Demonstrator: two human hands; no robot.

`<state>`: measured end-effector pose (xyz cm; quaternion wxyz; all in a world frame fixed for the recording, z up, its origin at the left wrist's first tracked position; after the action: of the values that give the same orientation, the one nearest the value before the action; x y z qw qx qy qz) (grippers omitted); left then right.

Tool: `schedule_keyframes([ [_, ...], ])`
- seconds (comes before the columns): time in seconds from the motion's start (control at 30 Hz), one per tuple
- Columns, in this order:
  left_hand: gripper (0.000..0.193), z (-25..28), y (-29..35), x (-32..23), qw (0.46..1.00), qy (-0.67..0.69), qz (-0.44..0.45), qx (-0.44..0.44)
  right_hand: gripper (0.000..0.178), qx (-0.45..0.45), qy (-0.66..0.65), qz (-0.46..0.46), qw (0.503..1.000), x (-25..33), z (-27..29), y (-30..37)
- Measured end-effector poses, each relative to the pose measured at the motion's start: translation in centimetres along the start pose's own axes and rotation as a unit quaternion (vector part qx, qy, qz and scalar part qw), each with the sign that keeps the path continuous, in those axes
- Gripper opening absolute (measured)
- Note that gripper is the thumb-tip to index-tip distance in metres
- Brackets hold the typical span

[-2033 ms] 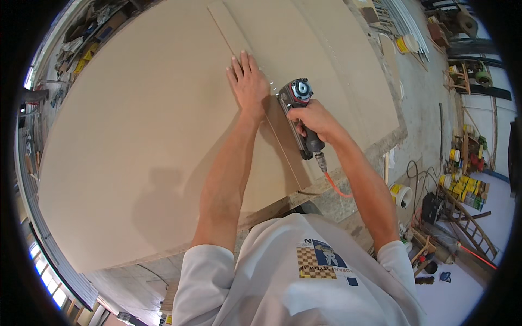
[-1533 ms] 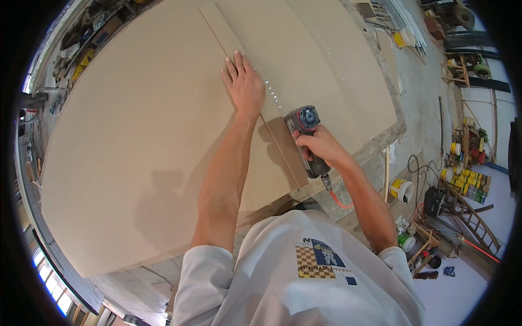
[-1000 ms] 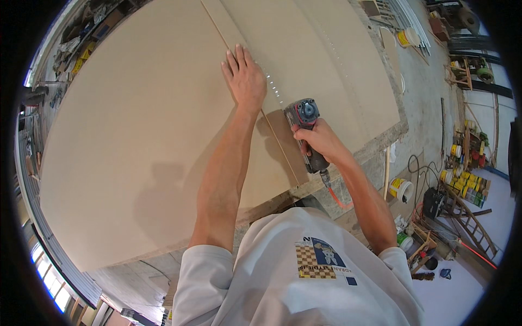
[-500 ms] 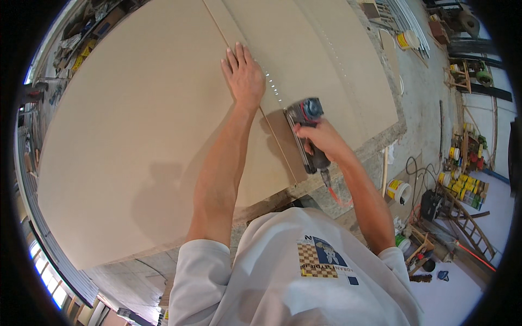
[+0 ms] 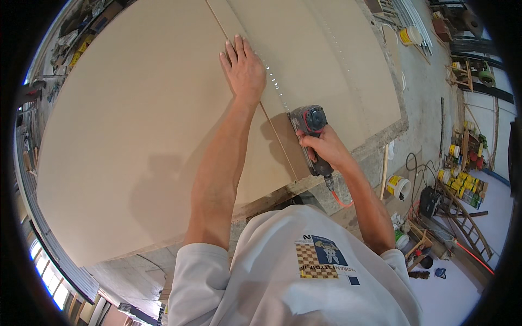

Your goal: The person uses a pneumatic nail gun to fasten a thin wooden strip along the seam of two large light-colored wood panels. They reposition the panels on the workbench, reload the nail gun, and continue nailing along the seam to join the pieces.

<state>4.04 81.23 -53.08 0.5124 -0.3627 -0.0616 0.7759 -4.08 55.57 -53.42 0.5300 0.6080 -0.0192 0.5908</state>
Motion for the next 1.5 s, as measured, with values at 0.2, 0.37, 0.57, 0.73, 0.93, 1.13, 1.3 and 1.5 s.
schedule_keyframes([
  [0.2, 0.053, -0.2, 0.0, -0.1, 1.0, -0.001, 0.0, 0.004, 0.019, 0.006, 0.045, -0.026, 0.999, -0.1, 0.1, -0.3],
  [0.37, 0.052, -0.4, -0.3, 0.0, 1.0, -0.015, 0.011, 0.006, 0.011, -0.008, 0.032, -0.011, 0.999, -0.2, -0.1, 0.1],
  [0.57, 0.05, -0.3, -0.7, 0.4, 1.0, -0.021, 0.009, 0.001, 0.017, 0.001, 0.085, -0.03, 0.996, -0.5, 0.2, 0.2],
  [0.73, 0.05, -0.5, -1.1, 0.5, 1.0, -0.023, 0.007, 0.0, 0.013, 0.009, 0.056, -0.022, 0.998, -0.9, -0.4, 0.6],
  [0.93, 0.049, -0.2, -1.1, 0.5, 1.0, -0.015, 0.009, -0.001, 0.024, -0.01, 0.109, -0.03, 0.994, -2.5, 0.1, 0.9],
  [1.13, 0.05, -0.6, -1.5, 0.9, 1.0, -0.018, 0.009, 0.0, 0.024, -0.01, 0.108, -0.033, 0.994, -3.1, -0.2, 1.3],
  [1.3, 0.051, -0.7, -1.1, 0.8, 1.0, -0.019, 0.011, 0.005, 0.023, -0.024, 0.112, -0.04, 0.993, -3.0, 0.0, 2.8],
  [1.5, 0.051, -0.8, -0.8, 0.7, 0.999, -0.032, 0.008, 0.002, 0.024, -0.024, 0.128, -0.05, 0.99, -4.3, -0.3, 3.9],
])
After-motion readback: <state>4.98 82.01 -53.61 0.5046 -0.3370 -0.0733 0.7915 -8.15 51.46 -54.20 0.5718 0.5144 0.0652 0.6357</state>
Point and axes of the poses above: each hand's wrist, its own y-axis away from the middle knuckle, its own z-axis out of the back of the hand, x = y × z, the point moved 9 cm from there along -y, towards the middle knuckle, and after that the axes turned 12 degrees about y, right-handed, at the moved point
